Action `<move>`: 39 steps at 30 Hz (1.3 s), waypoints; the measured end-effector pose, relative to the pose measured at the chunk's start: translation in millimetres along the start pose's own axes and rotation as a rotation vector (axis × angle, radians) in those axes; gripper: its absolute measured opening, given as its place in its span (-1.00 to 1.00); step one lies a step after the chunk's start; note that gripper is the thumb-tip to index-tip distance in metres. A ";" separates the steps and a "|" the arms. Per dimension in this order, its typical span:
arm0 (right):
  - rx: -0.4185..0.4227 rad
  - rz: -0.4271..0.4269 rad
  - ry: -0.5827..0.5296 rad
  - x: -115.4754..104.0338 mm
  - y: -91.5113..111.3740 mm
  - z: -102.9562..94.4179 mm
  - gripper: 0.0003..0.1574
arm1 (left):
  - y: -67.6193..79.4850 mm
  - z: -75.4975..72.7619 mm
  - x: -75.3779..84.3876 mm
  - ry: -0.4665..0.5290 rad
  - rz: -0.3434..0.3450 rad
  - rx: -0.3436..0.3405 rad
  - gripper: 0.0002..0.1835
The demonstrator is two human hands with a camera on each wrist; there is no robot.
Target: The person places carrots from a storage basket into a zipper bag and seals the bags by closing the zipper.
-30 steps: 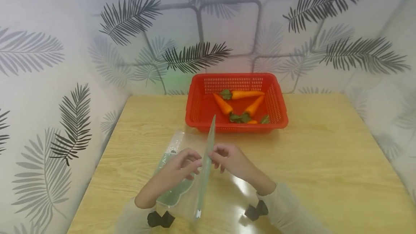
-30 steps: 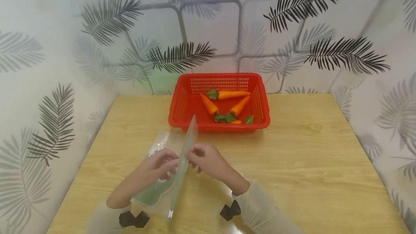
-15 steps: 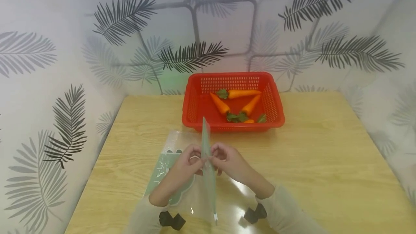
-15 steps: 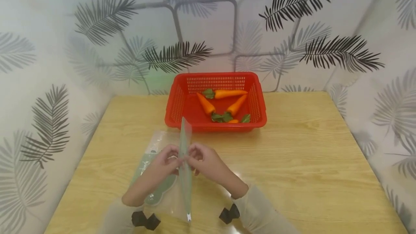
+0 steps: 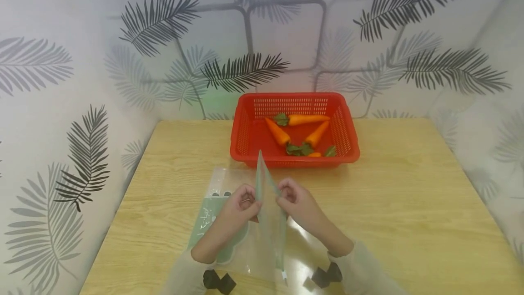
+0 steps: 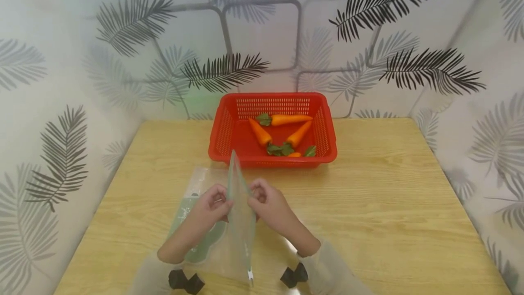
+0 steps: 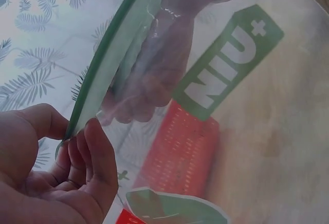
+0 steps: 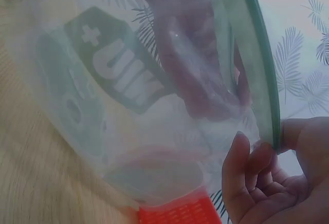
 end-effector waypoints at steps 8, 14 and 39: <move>0.046 -0.040 0.008 2.3 2.9 -10.0 -0.79 | 9.0 -5.1 10.0 -0.126 0.001 0.109 -0.87; 0.077 -0.009 0.006 0.6 3.0 -16.3 -0.81 | 17.3 -20.4 22.7 -0.232 -0.001 0.213 -0.88; 0.101 0.015 -0.098 16.2 2.0 -31.4 -0.82 | 48.3 -87.0 70.2 -0.316 0.141 0.496 -0.91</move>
Point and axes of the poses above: each hand's wrist, its own y-axis away from the middle knuckle, its own z-axis out of the palm, x = y × z, the point moved 5 cm from there along -y, towards the middle knuckle, and after that the axes turned 10 degrees about -z, right-handed, at the moved point
